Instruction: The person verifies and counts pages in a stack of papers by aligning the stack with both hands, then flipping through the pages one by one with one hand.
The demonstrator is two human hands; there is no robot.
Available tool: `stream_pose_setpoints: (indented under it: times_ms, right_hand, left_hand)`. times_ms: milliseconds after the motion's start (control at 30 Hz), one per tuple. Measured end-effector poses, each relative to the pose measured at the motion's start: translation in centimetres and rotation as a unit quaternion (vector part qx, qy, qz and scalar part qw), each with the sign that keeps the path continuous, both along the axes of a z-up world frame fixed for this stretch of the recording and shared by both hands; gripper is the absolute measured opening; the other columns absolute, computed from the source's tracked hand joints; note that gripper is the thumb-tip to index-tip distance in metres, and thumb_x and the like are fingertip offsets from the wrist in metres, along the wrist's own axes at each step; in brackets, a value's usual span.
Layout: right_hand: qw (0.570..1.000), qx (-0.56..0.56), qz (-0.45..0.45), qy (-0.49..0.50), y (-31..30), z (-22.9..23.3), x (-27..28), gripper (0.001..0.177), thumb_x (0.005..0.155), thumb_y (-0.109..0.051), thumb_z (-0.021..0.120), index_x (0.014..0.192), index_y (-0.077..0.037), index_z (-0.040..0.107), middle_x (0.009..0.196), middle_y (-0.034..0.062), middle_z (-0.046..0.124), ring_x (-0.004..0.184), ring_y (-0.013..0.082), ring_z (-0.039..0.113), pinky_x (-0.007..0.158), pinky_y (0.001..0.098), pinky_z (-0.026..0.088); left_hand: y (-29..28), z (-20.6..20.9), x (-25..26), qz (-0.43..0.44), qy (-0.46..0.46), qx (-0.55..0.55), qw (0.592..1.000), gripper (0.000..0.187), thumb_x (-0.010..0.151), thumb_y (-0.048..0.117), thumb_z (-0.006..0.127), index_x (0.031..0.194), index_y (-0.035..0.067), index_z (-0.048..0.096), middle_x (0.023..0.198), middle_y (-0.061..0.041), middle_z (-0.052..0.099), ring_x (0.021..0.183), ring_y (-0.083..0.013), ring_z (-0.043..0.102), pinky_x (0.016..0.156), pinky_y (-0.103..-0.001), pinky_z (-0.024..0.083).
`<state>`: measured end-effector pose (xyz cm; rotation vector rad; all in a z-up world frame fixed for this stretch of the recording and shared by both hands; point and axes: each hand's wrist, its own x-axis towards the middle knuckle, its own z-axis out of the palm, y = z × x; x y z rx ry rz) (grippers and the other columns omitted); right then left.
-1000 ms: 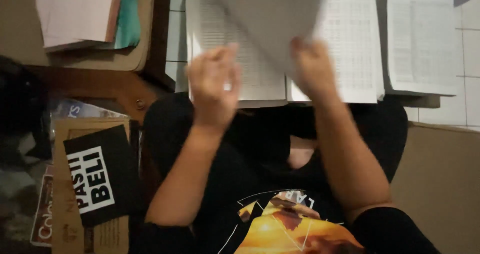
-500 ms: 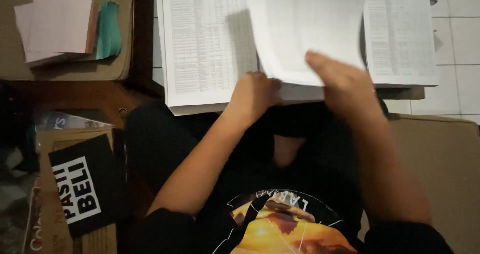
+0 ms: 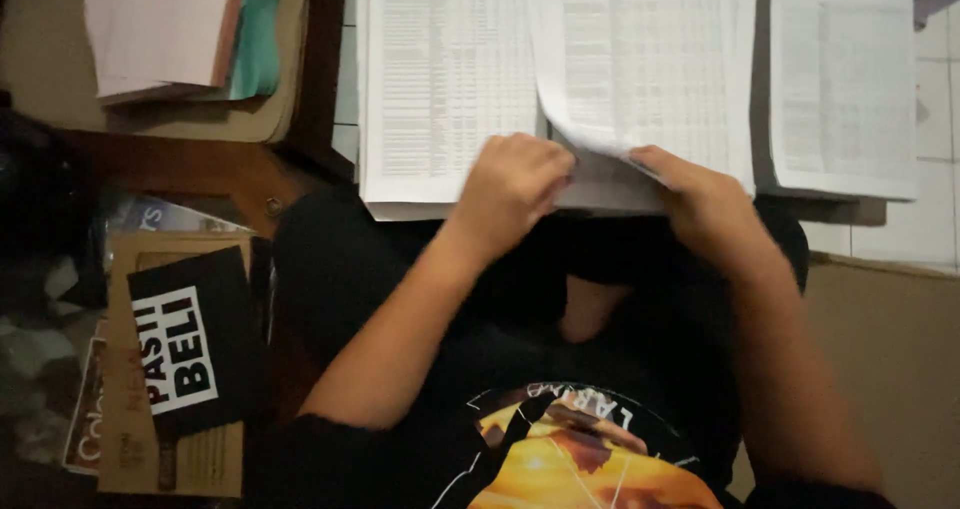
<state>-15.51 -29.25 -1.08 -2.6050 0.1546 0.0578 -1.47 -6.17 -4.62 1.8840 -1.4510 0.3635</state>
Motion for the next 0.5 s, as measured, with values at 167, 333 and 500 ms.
stream_pose_setpoints:
  times_ms: [167, 333, 500]
  right_hand:
    - [0.993, -0.007, -0.108, -0.035, -4.3, -0.8, 0.3, 0.022, 0.114, -0.017, 0.05, 0.111, 0.002, 0.06, 0.094, 0.0174, 0.064, 0.084, 0.0313, 0.056, 0.074, 0.0472, 0.04]
    - [0.981, -0.066, -0.065, -0.173, 4.2, 3.4, 6.3, 0.005, 0.111, 0.002, 0.048, 0.106, 0.003, 0.048, 0.075, 0.0215, 0.054, 0.058, 0.0414, 0.047, 0.056, 0.0516, 0.035]
    - [0.973, -0.09, 0.033, -0.212, 13.4, 0.0, 11.5, 0.035, 0.111, -0.021, 0.035, 0.138, -0.022, 0.058, 0.12, 0.0126, 0.075, 0.103, 0.037, 0.072, 0.081, 0.0542, 0.056]
  left_hand:
    - [9.3, -0.5, 5.6, 0.117, 0.037, 0.122, 0.985, 0.028, 0.089, 0.029, 0.082, 0.106, 0.008, 0.075, 0.098, -0.009, 0.069, 0.088, -0.0313, 0.063, 0.077, -0.044, 0.048]
    - [12.9, -0.1, 6.8, 0.102, 0.115, 0.241, 0.958, 0.037, 0.08, 0.038, 0.09, 0.095, 0.01, 0.07, 0.096, -0.006, 0.062, 0.085, -0.0283, 0.062, 0.066, -0.042, 0.048]
    - [13.4, 0.2, 5.9, 0.126, 0.122, 0.189, 0.966, 0.019, 0.083, 0.024, 0.086, 0.097, 0.012, 0.079, 0.096, -0.009, 0.074, 0.088, -0.0351, 0.071, 0.074, -0.036, 0.052]
